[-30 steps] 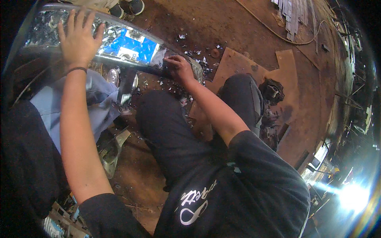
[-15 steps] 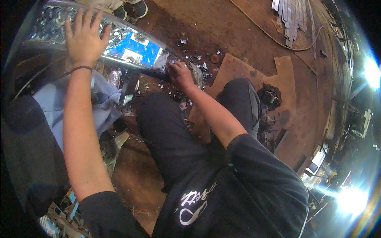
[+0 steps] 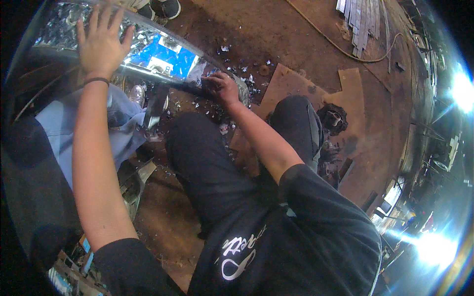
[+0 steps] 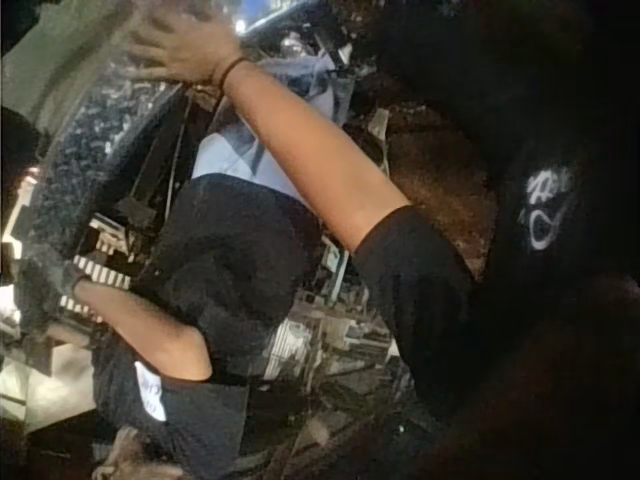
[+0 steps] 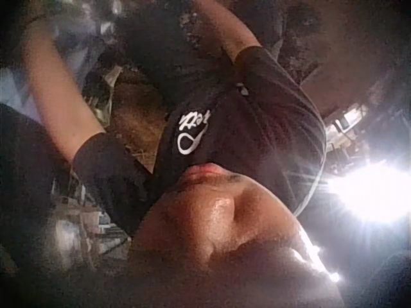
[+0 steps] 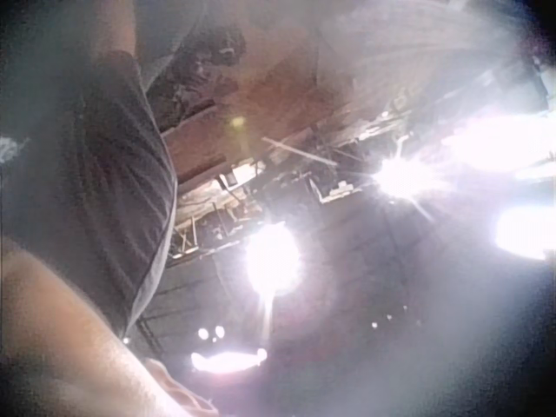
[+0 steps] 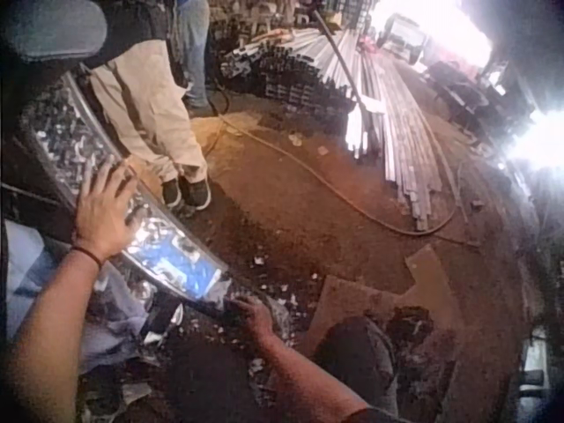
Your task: The person scrapes a reflective metal sheet with a small handheld tool, removing surface residue while seated on the floor. The person repeatedly scrapes the same area, producing small debris that accumulates on the floor.
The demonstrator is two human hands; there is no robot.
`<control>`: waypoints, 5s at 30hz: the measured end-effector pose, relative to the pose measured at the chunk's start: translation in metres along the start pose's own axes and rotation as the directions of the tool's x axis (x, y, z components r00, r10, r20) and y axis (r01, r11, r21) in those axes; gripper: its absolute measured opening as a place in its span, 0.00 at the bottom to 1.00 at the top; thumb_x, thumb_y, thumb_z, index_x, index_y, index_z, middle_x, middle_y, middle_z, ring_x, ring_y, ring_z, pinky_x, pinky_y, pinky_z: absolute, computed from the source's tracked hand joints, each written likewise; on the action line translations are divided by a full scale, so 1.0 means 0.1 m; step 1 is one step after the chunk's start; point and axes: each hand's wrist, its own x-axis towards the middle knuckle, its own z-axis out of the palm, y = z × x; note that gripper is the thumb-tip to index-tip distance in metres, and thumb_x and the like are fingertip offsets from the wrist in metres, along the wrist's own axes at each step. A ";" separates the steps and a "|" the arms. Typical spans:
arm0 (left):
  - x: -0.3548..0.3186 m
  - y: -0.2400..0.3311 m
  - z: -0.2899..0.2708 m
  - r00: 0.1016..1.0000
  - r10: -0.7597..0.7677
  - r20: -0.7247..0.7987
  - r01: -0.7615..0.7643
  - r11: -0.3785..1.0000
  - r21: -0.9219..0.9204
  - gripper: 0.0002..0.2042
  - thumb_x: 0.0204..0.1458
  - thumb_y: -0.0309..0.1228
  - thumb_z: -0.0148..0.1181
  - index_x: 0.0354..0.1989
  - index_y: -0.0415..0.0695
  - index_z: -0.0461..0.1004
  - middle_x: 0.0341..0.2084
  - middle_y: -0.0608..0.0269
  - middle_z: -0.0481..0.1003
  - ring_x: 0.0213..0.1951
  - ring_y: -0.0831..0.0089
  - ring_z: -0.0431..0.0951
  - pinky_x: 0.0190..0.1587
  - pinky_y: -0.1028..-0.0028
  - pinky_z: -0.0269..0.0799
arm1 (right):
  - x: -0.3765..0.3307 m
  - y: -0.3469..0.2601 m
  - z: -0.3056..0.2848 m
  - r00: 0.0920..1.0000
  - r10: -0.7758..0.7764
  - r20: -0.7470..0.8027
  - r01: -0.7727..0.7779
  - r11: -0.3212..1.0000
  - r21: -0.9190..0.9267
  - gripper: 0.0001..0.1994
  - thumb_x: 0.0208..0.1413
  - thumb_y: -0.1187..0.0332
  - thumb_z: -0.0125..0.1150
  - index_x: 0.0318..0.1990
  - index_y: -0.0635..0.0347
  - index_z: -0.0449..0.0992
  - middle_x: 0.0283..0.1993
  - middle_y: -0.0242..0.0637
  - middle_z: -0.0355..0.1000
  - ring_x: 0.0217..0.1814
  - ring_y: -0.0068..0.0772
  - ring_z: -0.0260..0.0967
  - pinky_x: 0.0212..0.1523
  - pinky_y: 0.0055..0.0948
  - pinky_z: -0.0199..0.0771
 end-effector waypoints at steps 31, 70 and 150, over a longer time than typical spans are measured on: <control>-0.03 0.01 0.00 1.000 0.004 -0.027 -0.005 1.000 -0.029 0.26 0.63 0.54 0.52 0.68 0.62 0.69 0.72 0.71 0.61 0.74 0.65 0.57 0.74 0.46 0.46 | 0.22 -0.27 0.15 0.830 0.556 -0.047 -0.558 0.828 -0.062 0.18 0.61 0.56 0.60 0.39 0.66 0.81 0.41 0.58 0.80 0.47 0.60 0.79 0.50 0.50 0.76; -0.04 -0.03 0.01 0.999 0.002 -0.040 -0.003 1.000 -0.027 0.27 0.63 0.55 0.51 0.68 0.61 0.70 0.72 0.71 0.63 0.73 0.63 0.59 0.74 0.46 0.46 | 0.27 -0.06 0.25 0.666 0.684 0.296 -0.729 0.515 0.450 0.22 0.62 0.51 0.64 0.35 0.68 0.81 0.31 0.40 0.77 0.31 0.32 0.74 0.32 0.40 0.73; -0.02 -0.03 0.00 1.000 0.000 -0.030 -0.002 0.996 -0.084 0.26 0.63 0.53 0.52 0.69 0.62 0.69 0.72 0.68 0.63 0.74 0.62 0.57 0.74 0.45 0.45 | 0.32 -0.07 0.03 0.857 0.465 -0.220 -0.458 0.885 0.086 0.12 0.58 0.64 0.63 0.41 0.65 0.84 0.38 0.54 0.81 0.43 0.57 0.80 0.47 0.46 0.79</control>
